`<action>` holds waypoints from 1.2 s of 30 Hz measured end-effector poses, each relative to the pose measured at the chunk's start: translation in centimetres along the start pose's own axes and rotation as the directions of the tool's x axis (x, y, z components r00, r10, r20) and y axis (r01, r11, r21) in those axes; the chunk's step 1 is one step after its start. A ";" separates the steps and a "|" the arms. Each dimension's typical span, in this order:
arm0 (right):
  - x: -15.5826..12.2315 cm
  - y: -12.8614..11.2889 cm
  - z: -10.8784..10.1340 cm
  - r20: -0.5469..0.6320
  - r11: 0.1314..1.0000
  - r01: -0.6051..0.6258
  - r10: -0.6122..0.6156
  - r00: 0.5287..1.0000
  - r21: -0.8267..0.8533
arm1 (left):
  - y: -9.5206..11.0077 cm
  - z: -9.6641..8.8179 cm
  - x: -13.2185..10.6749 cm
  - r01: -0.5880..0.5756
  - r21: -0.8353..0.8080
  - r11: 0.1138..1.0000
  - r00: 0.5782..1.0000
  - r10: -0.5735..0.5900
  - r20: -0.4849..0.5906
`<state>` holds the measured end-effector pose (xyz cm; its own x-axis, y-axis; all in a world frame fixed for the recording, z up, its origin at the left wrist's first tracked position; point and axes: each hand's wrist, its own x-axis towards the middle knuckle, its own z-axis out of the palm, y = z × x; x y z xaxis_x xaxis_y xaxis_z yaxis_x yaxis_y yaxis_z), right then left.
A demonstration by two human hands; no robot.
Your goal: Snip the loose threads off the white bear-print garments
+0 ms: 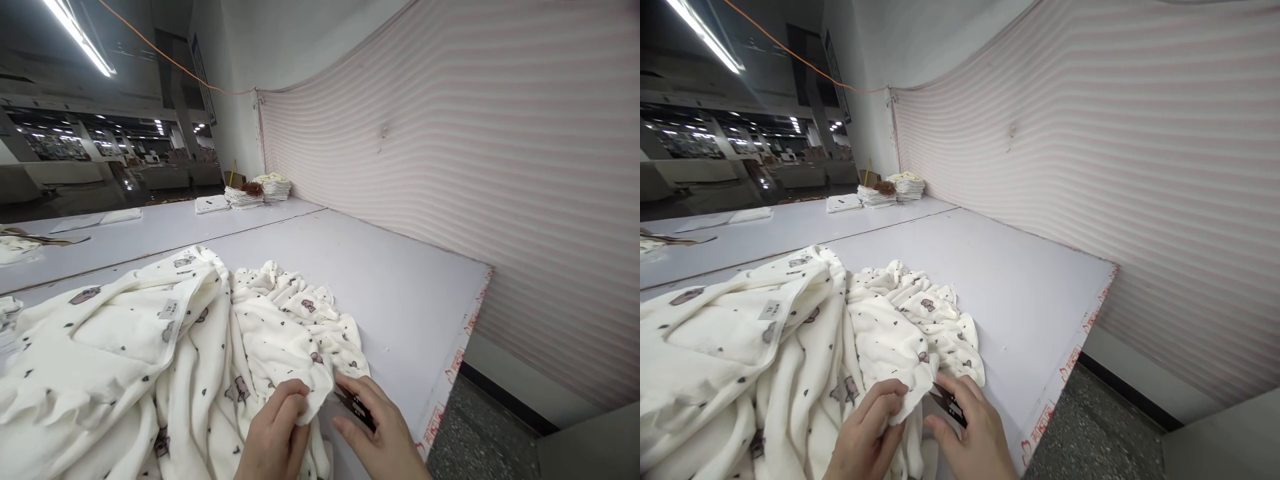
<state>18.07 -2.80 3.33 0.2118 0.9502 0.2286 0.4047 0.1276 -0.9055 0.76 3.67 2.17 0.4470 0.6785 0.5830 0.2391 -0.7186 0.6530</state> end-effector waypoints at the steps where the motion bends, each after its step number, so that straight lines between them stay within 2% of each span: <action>1: 0.1 0.0 0.2 -0.019 1.000 0.001 -0.001 1.000 0.007 | 0.1 0.0 0.0 0.030 -0.035 0.999 1.000 -0.030 0.000; 3: 0.5 -0.2 0.8 -0.051 0.999 0.010 -0.007 0.999 0.049 | 0.3 -0.2 0.3 0.168 -0.116 0.979 0.986 -0.165 0.034; 4: 0.8 -0.3 1.3 -0.066 0.996 0.008 -0.002 0.998 0.084 | 0.3 -0.3 0.5 0.268 -0.154 0.951 0.963 -0.261 0.066; 7: 1.6 -0.5 2.6 -0.076 0.978 -0.011 0.027 0.997 0.210 | 0.1 -0.6 1.0 0.560 -0.265 0.785 0.829 -0.527 0.190; 9: 1.9 -0.4 3.4 -0.071 0.970 0.019 -0.002 0.997 0.241 | -0.4 -0.7 1.2 0.655 -0.376 0.655 0.753 -0.601 0.266; 11: 2.0 -0.2 4.0 -0.075 0.973 0.066 -0.050 0.996 0.223 | -0.8 -0.7 1.2 0.681 -0.485 0.549 0.721 -0.619 0.312; 13: 2.0 0.0 4.5 -0.085 0.977 0.101 -0.087 0.993 0.187 | -1.0 -0.8 1.2 0.681 -0.542 0.493 0.711 -0.624 0.324; 15: 1.9 0.1 4.8 -0.085 0.986 0.115 -0.105 0.991 0.124 | -0.8 -0.9 1.2 0.694 -0.532 0.485 0.698 -0.633 0.335; 17: 1.8 0.2 5.0 -0.102 0.991 0.125 -0.121 0.987 0.037 | -0.3 -1.2 1.3 0.710 -0.454 0.538 0.695 -0.636 0.334; 21: 1.4 0.6 5.8 -0.182 0.984 0.151 -0.167 0.969 -0.096 | 0.5 -1.8 1.8 0.675 -0.169 0.718 0.729 -0.614 0.304; 23: 1.4 0.7 6.0 -0.197 0.988 0.128 -0.143 0.970 -0.086 | 0.8 -1.9 2.0 0.666 -0.093 0.740 0.726 -0.616 0.306; 26: 1.4 0.5 5.6 -0.233 0.998 0.056 -0.059 0.971 -0.019 | 0.9 -1.9 2.1 0.698 -0.167 0.696 0.708 -0.638 0.302; 31: 0.7 0.6 4.3 -0.167 0.995 0.099 -0.101 0.981 -0.020 | 0.9 -1.4 2.0 0.751 -0.468 0.466 0.633 -0.709 0.311; 32: 0.5 0.8 4.3 -0.159 0.995 0.094 -0.098 0.982 -0.033 | 0.8 -1.3 1.9 0.745 -0.480 0.463 0.637 -0.708 0.306; 33: 0.3 0.9 4.4 -0.163 0.995 0.086 -0.093 0.982 -0.048 | 0.8 -1.1 1.7 0.728 -0.473 0.496 0.658 -0.699 0.281; 36: 0.1 0.9 4.9 -0.200 0.992 0.090 -0.106 0.974 -0.087 | 0.5 -0.7 1.3 0.632 -0.362 0.685 0.762 -0.634 0.130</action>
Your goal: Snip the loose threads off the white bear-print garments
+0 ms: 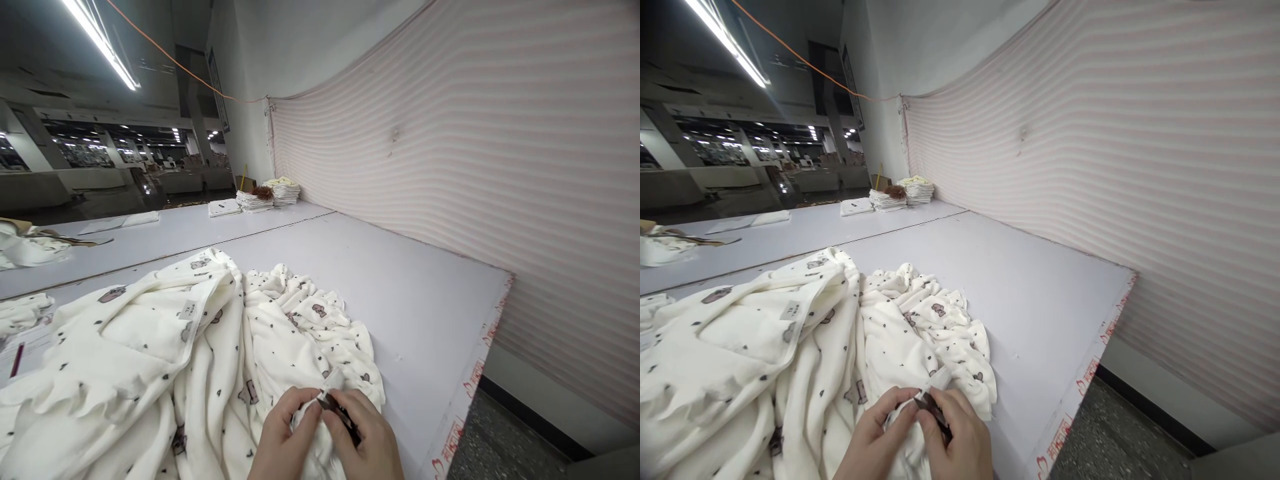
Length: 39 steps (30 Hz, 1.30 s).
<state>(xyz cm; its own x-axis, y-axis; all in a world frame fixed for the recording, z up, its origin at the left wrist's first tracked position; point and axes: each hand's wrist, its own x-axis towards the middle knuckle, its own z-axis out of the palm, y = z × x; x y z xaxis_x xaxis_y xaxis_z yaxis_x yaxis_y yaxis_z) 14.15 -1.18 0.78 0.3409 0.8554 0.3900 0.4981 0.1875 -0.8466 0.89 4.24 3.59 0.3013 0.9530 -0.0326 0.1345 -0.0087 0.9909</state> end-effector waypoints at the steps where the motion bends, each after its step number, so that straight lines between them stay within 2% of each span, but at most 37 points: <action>1: 0.0 -0.1 0.1 -0.013 1.000 0.006 -0.007 1.000 -0.007 | -0.3 0.0 0.0 -0.039 0.052 0.998 0.999 0.040 -0.027; 4: 0.2 -0.4 0.2 -0.043 1.000 0.003 -0.002 0.999 0.001 | -1.1 0.0 0.0 -0.066 0.118 0.991 0.997 0.072 -0.041; 7: 0.6 -0.5 -0.2 -0.004 0.996 -0.050 0.050 0.999 0.077 | -1.8 -0.3 0.2 -0.090 0.083 0.992 0.995 0.087 0.043; 10: 0.9 -0.2 -0.8 0.035 0.958 -0.183 0.179 0.983 0.221 | -1.9 -0.7 0.4 0.005 -0.008 1.000 0.992 -0.003 0.129; 13: 1.0 0.0 -1.0 0.052 0.882 -0.294 0.296 0.954 0.370 | -1.6 -0.9 0.4 0.127 -0.147 0.981 0.978 -0.099 0.181; 16: 1.1 -0.4 -0.8 0.085 0.861 -0.313 0.305 0.949 0.400 | -1.1 -1.0 0.5 0.126 -0.155 0.980 0.973 -0.091 0.211; 19: 1.5 -1.1 -0.4 0.126 0.918 -0.227 0.196 0.972 0.325 | -0.9 -0.9 0.4 0.031 -0.092 0.995 0.972 -0.009 0.235; 23: 1.5 -1.2 -0.7 0.127 0.923 -0.212 0.179 0.976 0.323 | -1.0 -0.5 0.0 -0.239 0.066 0.969 0.953 0.221 0.209; 25: 1.0 -1.1 -1.3 0.212 0.887 -0.242 0.169 0.963 0.394 | -1.2 -0.3 -0.3 -0.383 0.166 0.909 0.920 0.359 0.158; 27: 0.1 -0.9 -2.1 0.342 0.822 -0.326 0.172 0.924 0.467 | -1.3 -0.2 -0.6 -0.489 0.249 0.836 0.872 0.477 0.112; 29: -0.6 -0.9 -3.0 0.422 0.789 -0.402 0.201 0.884 0.465 | -1.4 -0.1 -0.8 -0.569 0.296 0.767 0.817 0.569 0.098; 31: -0.9 -0.9 -4.0 0.382 0.838 -0.371 0.216 0.898 0.400 | -1.5 -0.1 -1.0 -0.617 0.319 0.719 0.778 0.619 0.110; 34: -0.8 -1.2 -5.0 0.271 0.962 -0.204 0.150 0.951 0.182 | -1.4 -0.2 -1.1 -0.619 0.329 0.713 0.777 0.617 0.126; 36: -0.5 -1.4 -5.3 0.288 0.990 -0.128 0.104 0.952 0.065 | -1.3 -0.2 -1.1 -0.608 0.332 0.721 0.786 0.605 0.127; 39: -0.2 -1.6 -5.0 0.319 0.996 -0.078 0.058 0.946 0.050 | -1.4 -0.4 -1.1 -0.622 0.351 0.700 0.776 0.612 0.156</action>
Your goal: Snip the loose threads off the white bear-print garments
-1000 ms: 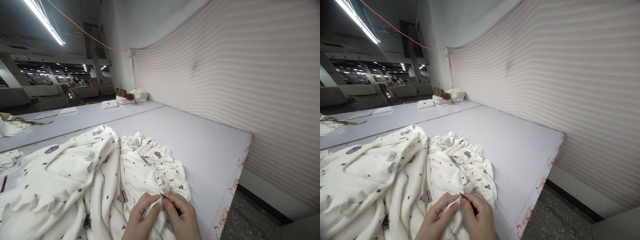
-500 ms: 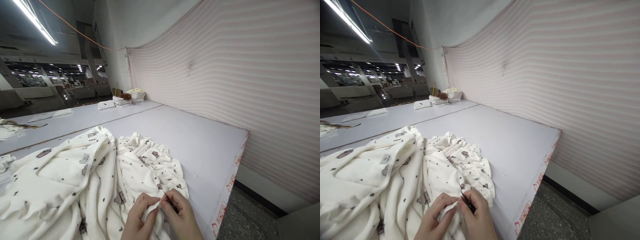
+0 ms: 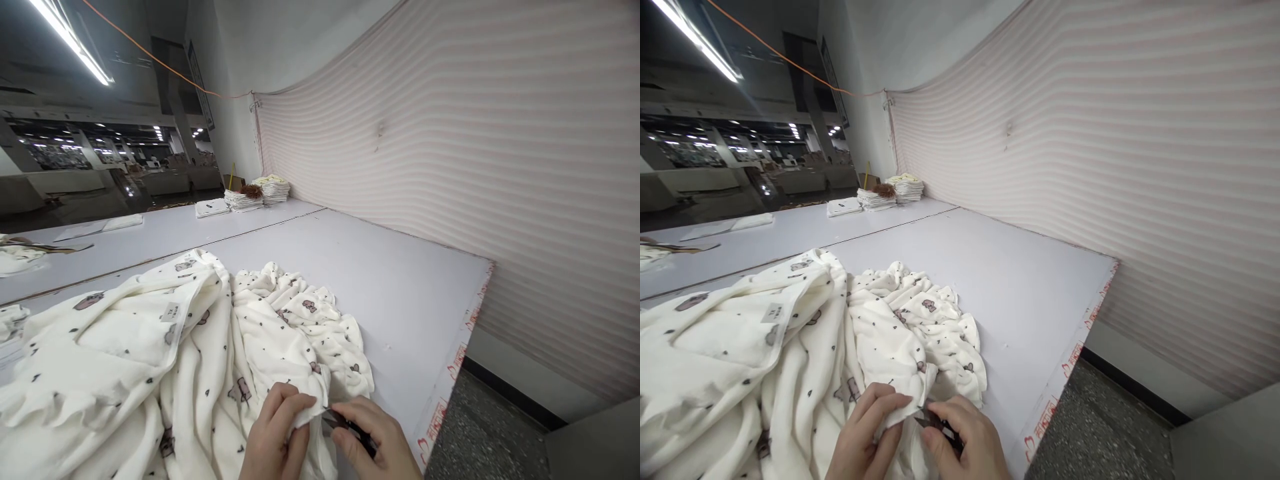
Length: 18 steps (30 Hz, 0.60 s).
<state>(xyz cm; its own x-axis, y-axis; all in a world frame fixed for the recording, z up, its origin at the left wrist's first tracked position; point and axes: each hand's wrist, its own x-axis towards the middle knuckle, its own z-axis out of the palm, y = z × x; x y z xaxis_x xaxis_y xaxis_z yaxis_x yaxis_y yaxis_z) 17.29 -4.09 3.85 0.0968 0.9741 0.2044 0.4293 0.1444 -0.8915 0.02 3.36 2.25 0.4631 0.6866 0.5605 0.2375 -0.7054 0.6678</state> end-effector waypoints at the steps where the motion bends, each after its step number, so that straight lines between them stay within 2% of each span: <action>1: 0.1 0.0 0.2 -0.002 1.000 0.010 -0.010 1.000 0.003 | -0.1 0.0 0.0 -0.014 0.013 1.000 1.000 0.014 0.010; 8: 0.4 -0.1 0.7 -0.043 1.000 -0.020 0.020 0.999 -0.006 | -0.3 0.0 0.1 -0.063 0.066 0.996 0.996 0.058 0.065; 12: 0.9 2.3 -0.1 -0.170 0.992 -0.120 0.125 0.978 0.043 | -0.8 -1.3 0.6 -0.054 0.160 0.986 0.996 0.041 0.083; 13: 1.1 3.5 -0.4 -0.231 0.985 -0.174 0.171 0.958 0.007 | -1.0 -2.0 0.9 -0.019 0.179 0.984 0.998 0.008 0.066; 15: 1.8 6.1 -1.1 -0.369 0.940 -0.327 0.272 0.889 -0.096 | -1.6 -3.7 1.7 0.140 0.138 0.980 0.990 -0.142 0.005; 16: 2.2 7.4 -1.4 -0.423 0.906 -0.401 0.313 0.850 -0.134 | -2.0 -4.7 2.2 0.250 0.071 0.966 0.968 -0.248 -0.032; 18: 2.8 9.6 -1.8 -0.441 0.878 -0.453 0.348 0.827 -0.157 | -2.7 -6.6 3.0 0.430 -0.079 0.899 0.894 -0.437 -0.104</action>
<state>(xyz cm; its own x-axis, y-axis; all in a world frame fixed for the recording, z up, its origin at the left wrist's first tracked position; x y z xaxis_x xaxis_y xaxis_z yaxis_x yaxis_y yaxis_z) 23.32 -0.24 -3.44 0.6256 0.7793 0.0375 0.4741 -0.3415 -0.8115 -4.89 8.46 5.37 0.2214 0.9399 0.2600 0.3458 -0.3249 0.8802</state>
